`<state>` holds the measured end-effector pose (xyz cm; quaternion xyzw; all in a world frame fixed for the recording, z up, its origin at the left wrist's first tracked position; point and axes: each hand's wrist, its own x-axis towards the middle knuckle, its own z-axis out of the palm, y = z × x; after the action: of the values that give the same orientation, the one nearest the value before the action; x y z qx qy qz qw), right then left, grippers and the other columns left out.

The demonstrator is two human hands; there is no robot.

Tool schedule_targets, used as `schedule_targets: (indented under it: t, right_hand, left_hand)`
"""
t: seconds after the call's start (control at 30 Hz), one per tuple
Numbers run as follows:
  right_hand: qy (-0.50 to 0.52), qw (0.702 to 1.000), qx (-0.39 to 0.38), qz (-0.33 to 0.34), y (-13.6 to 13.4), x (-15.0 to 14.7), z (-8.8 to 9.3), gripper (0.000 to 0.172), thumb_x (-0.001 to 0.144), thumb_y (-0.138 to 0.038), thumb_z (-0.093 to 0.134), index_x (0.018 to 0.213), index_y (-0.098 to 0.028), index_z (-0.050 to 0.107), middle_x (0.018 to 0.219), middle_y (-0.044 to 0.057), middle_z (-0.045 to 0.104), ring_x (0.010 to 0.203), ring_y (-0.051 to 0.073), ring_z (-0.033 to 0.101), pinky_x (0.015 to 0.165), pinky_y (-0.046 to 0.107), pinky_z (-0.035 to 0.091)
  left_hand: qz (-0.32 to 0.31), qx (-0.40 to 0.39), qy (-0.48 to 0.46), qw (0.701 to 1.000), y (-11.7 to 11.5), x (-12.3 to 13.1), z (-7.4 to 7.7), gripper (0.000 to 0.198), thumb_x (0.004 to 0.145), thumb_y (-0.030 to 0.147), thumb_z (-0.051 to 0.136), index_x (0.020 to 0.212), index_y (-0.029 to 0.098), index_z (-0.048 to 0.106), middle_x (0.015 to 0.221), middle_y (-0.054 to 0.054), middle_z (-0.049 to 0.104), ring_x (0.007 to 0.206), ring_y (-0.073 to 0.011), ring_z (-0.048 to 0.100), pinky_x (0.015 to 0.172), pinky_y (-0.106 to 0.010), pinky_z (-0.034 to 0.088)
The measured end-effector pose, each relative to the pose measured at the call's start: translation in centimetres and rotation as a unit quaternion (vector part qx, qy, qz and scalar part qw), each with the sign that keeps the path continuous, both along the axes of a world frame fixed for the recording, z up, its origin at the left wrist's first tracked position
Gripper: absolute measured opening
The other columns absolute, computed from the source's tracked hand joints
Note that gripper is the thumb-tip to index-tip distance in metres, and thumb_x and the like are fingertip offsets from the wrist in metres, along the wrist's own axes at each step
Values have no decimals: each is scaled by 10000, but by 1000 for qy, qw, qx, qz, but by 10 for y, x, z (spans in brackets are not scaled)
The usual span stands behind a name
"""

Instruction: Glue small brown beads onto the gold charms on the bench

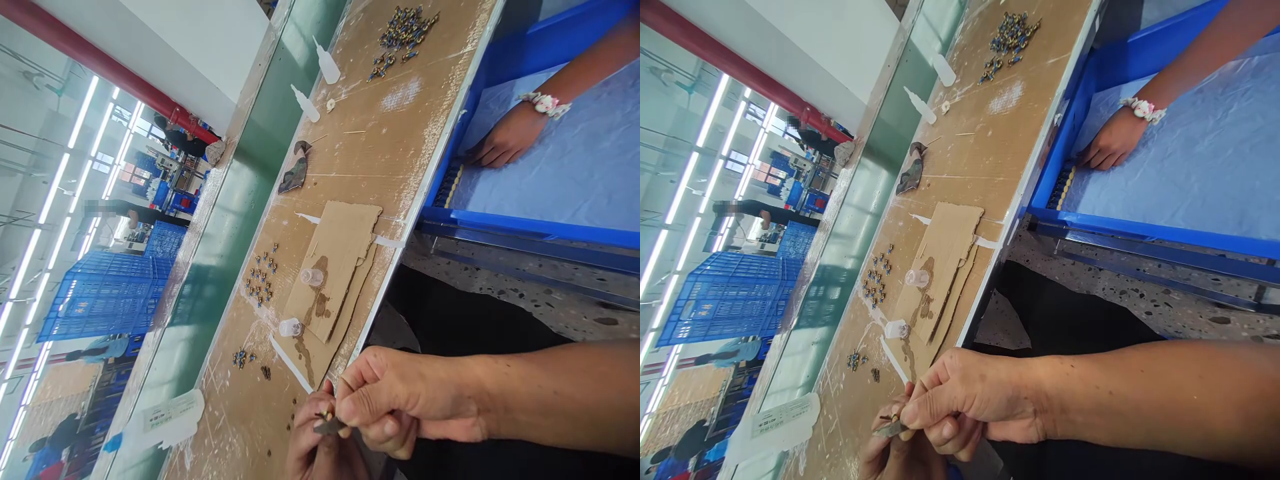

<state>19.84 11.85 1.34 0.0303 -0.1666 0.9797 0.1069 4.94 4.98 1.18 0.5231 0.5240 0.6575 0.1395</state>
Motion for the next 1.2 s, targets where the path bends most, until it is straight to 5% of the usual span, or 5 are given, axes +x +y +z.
schedule_targets:
  t: [0.27, 0.73, 1.0, 1.2]
  right_hand:
    - [21, 1000, -10, -1, -2, -1, 0, 244, 825, -249, 570, 689, -141, 399, 484, -86, 283, 406, -2, 195, 433, 169, 131]
    - [-47, 999, 3, -26, -1, 4, 11, 222, 793, -191, 544, 661, -149, 371, 476, -89, 276, 421, 2, 181, 445, 180, 110]
    - [-100, 984, -17, -144, 8, 3, 1, 282, 796, -226, 534, 647, -154, 306, 522, -91, 290, 420, -9, 161, 450, 187, 95]
    - [-113, 941, 97, -303, 6, 5, 9, 269, 863, -381, 517, 774, -135, 450, 733, 6, 584, 545, 20, 391, 547, 175, 315]
  left_hand:
    - [6, 0, -6, 1000, 2, 4, 3, 139, 596, 299, 814, 636, 296, 680, 664, 96, 689, 580, -74, 649, 598, -199, 581]
    - [-15, 13, 16, 1000, -6, -11, -4, 93, 665, 266, 769, 715, 304, 701, 668, 71, 687, 619, -77, 644, 638, -207, 580]
    - [-25, 4, -17, 1000, 2, -4, 6, 145, 651, 237, 781, 721, 333, 699, 646, 112, 666, 572, -29, 607, 728, -215, 578]
    - [22, -32, -70, 997, -4, -10, -6, 158, 622, 251, 802, 720, 326, 703, 662, 93, 676, 637, -49, 633, 732, -231, 577]
